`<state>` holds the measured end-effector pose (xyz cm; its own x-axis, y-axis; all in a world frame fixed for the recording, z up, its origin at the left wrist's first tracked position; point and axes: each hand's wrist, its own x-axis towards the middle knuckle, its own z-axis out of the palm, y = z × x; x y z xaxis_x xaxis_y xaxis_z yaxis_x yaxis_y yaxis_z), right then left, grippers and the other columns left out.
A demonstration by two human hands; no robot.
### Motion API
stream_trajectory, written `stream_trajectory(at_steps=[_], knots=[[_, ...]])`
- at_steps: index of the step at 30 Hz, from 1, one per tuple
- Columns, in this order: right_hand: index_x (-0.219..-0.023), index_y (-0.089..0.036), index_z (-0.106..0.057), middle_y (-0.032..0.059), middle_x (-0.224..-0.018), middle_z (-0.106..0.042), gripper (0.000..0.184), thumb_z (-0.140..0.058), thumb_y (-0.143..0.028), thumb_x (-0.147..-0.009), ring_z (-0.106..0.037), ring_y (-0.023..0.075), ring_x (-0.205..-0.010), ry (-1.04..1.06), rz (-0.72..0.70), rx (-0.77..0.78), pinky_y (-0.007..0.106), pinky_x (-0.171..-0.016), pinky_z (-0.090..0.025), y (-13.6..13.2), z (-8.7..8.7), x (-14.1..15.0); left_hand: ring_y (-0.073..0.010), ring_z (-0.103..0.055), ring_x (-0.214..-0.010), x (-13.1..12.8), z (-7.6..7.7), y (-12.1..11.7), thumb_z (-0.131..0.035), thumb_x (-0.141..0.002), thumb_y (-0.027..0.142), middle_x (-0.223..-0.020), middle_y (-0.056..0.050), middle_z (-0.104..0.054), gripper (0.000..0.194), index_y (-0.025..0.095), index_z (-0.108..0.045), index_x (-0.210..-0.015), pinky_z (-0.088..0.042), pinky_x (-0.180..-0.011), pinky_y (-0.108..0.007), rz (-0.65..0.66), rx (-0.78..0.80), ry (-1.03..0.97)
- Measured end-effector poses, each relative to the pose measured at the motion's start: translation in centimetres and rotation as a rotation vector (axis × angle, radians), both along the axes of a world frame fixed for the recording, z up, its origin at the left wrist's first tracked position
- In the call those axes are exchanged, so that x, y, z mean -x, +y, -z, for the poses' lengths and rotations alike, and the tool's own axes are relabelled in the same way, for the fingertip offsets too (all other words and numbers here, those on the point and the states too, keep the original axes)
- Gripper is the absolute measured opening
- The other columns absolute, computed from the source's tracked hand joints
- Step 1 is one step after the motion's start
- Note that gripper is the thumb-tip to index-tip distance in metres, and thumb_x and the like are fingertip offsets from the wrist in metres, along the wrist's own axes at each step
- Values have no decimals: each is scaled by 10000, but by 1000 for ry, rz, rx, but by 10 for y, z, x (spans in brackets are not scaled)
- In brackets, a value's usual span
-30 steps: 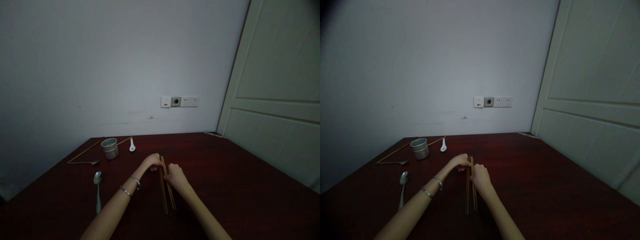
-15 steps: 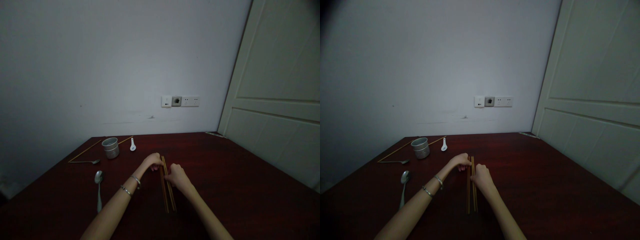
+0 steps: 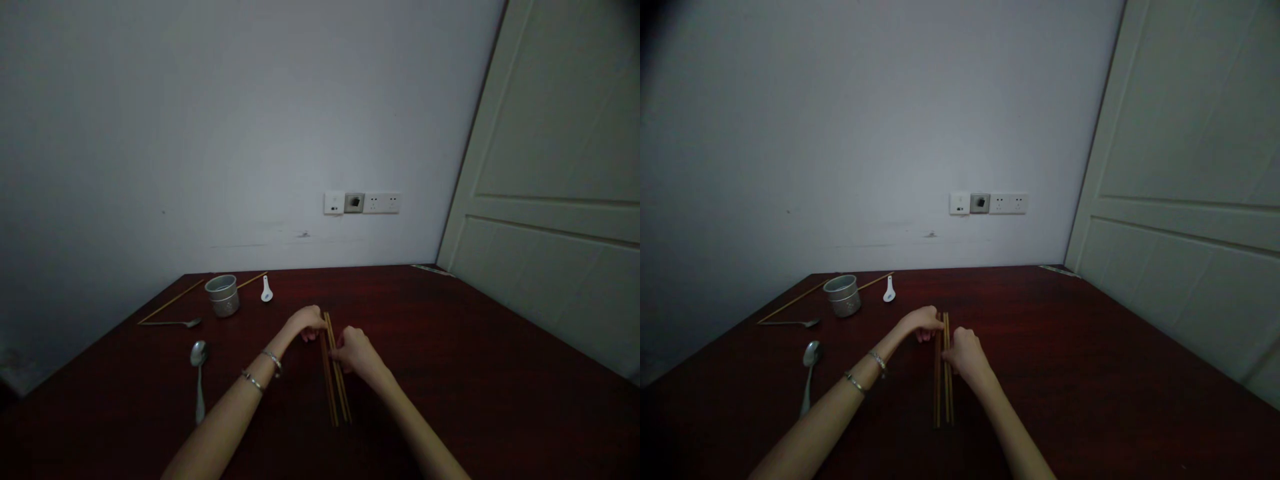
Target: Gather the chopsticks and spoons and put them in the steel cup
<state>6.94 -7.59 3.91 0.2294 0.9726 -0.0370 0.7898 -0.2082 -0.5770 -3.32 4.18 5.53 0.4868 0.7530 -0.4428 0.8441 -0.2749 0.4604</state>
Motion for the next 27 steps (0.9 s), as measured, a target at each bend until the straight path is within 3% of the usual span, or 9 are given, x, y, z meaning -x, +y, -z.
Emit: stream_trajectory(at_steps=[10,15,27], knots=[[-639,-119,-561,67,-543,-638,70,-577,-186,-648,-598,139,-416,141,-53,60,172,-376,-440,6,-1,-13,-131,-548,-379,4,-13,2,-450,-785,293,-403,-29,-525,296,97,-545,-586,-539,-492,-301,-24,-29,-1],[-608,-121,-531,50,-512,-604,67,-584,-154,-634,-591,137,-406,174,-54,91,163,-350,-432,10,-6,-13,-113,-540,-372,5,-11,4,-457,-793,317,-431,-38,-549,299,80,-578,-657,-527,-474,-260,-38,-27,-10],[-711,-139,-522,44,-654,-633,170,-636,-193,-596,-595,119,-431,199,-4,36,146,-332,-420,28,16,-8,-135,-565,-405,3,-9,2,-436,-793,266,-412,-43,-533,292,84,-557,-599,-538,-496,-287,-29,1,-3]])
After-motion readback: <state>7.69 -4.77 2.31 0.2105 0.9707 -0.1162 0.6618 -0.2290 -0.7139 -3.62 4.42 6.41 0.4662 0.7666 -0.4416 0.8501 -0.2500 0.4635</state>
